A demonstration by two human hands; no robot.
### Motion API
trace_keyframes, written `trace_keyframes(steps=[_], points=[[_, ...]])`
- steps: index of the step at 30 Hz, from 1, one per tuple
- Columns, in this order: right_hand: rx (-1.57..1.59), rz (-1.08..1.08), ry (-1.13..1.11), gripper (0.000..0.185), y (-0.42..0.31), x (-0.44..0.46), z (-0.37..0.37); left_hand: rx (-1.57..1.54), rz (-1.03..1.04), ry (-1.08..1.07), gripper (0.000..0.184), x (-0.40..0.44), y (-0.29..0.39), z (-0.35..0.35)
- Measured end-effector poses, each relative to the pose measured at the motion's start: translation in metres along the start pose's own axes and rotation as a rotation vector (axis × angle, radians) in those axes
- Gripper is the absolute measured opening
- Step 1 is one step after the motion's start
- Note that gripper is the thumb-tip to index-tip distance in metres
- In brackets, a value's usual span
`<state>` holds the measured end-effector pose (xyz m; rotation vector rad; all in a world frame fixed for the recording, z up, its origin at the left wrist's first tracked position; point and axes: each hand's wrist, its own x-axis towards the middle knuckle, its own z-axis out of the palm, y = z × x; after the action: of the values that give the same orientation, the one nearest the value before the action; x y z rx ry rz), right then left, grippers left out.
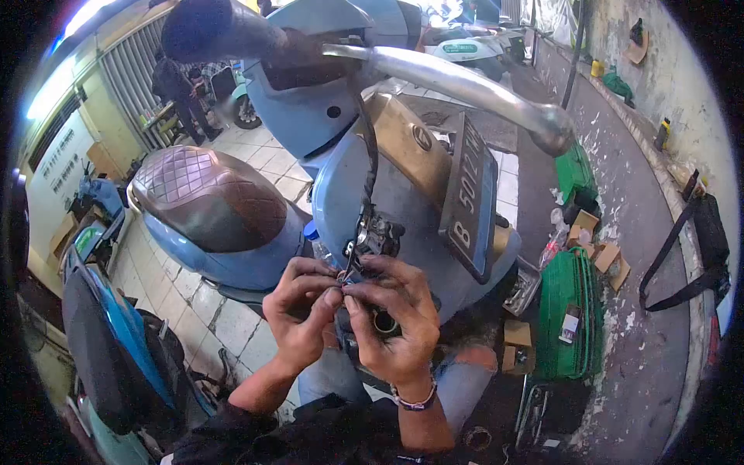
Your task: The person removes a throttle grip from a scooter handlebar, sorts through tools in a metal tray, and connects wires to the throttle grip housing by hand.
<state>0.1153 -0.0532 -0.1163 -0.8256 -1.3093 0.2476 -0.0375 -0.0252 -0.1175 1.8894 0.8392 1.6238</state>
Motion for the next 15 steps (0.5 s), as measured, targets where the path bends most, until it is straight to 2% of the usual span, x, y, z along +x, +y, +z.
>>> trace_keyframes(steps=[2, 3, 5, 6, 8, 15], points=[[-0.022, -0.010, -0.001, 0.015, 0.000, -0.001, 0.000, -0.247, -0.230, -0.011, 0.013, 0.000, 0.003, 0.001], [-0.036, -0.025, -0.011, 0.016, 0.000, -0.001, 0.000, -0.247, -0.232, -0.009, 0.013, 0.001, 0.008, 0.000], [-0.049, -0.048, -0.019, 0.016, 0.000, 0.000, -0.001, -0.265, -0.363, -0.071, 0.014, 0.008, 0.016, -0.004], [-0.050, -0.027, -0.026, 0.017, -0.001, -0.001, -0.001, -0.266, -0.360, -0.071, 0.014, 0.013, 0.016, -0.007], [-0.050, -0.008, -0.035, 0.017, -0.003, -0.001, -0.001, 0.025, -0.087, -0.201, 0.014, 0.023, 0.015, -0.015], [-0.009, 0.035, -0.046, 0.019, -0.004, 0.001, -0.006, -0.273, -0.315, -0.407, 0.016, 0.030, 0.009, -0.025]])
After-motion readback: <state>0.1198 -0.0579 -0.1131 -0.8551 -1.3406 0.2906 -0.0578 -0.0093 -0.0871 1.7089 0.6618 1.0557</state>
